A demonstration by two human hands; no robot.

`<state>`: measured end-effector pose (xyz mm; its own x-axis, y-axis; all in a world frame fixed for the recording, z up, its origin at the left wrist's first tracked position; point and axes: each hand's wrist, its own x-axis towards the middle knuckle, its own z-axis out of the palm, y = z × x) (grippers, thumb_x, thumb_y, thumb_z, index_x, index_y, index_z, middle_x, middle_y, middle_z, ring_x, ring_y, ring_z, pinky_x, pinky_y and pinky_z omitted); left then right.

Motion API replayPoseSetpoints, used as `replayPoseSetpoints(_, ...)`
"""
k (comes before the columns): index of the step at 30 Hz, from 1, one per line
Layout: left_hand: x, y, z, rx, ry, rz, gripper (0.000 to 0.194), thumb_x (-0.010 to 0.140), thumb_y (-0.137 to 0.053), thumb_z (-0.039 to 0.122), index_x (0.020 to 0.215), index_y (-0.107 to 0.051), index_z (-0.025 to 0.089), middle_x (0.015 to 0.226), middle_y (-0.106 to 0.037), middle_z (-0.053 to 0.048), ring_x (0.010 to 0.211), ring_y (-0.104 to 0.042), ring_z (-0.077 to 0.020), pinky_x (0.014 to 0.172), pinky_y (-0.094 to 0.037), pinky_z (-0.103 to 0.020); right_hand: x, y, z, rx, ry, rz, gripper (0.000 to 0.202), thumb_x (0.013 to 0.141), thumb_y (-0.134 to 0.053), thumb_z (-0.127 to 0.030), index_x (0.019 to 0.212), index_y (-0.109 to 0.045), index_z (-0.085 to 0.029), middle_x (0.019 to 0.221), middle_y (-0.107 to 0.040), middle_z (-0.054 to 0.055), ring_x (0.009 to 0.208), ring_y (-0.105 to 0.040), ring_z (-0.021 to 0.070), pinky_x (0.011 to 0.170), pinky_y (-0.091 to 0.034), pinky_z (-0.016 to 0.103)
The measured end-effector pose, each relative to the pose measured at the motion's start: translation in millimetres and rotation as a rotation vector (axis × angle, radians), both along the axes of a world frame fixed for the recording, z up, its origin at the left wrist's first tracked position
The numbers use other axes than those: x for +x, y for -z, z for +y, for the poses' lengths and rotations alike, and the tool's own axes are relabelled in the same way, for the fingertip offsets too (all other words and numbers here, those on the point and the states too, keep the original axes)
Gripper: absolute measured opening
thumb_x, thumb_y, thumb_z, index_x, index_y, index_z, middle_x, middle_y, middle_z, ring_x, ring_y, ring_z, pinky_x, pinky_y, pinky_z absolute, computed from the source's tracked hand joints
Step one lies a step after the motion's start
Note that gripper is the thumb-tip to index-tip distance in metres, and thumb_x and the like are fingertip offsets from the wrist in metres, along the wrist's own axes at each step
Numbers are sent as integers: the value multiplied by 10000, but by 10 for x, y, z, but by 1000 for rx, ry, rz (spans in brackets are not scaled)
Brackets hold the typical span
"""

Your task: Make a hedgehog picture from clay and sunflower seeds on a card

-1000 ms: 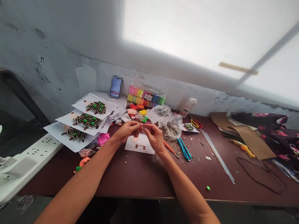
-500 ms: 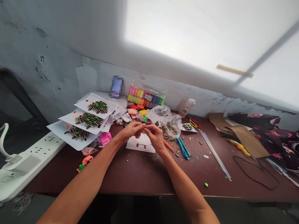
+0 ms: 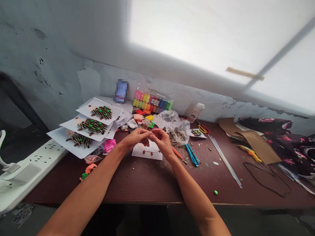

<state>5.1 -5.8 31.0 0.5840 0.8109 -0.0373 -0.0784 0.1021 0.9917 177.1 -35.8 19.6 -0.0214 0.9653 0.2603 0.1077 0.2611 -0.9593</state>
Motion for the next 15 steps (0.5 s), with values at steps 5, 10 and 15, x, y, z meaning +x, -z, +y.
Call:
replayPoseSetpoints(5,16,-3,-7,-49,82,5,768,725,-614,872,825,-725,118,625,-710,-109,563,-659,-184,589,-488,-286,17,-43,-22,9,16,-66,482,667,-868,-549,971,-698,-216,730,-603,-30,627,-496,111,591,-452,248)
replayPoseSetpoints(10,8,-7,1,-34,92,0,753,770,-583,857,819,-732,121,656,-719,-115,603,-672,-202,599,-497,-302,37,-39,-6,-22,23,-61,488,708,-829,-589,982,-698,-208,703,-598,-27,636,-529,128,608,-454,264)
replayPoseSetpoints(15,-34,-37,15,-19,43,-1,760,798,-575,833,937,-775,112,691,-726,-109,645,-681,-203,624,-495,-296,40,6,27,-9,-6,-53,498,678,-853,-548,1004,-681,-213,740,-597,-29,660,-505,122,632,-445,255)
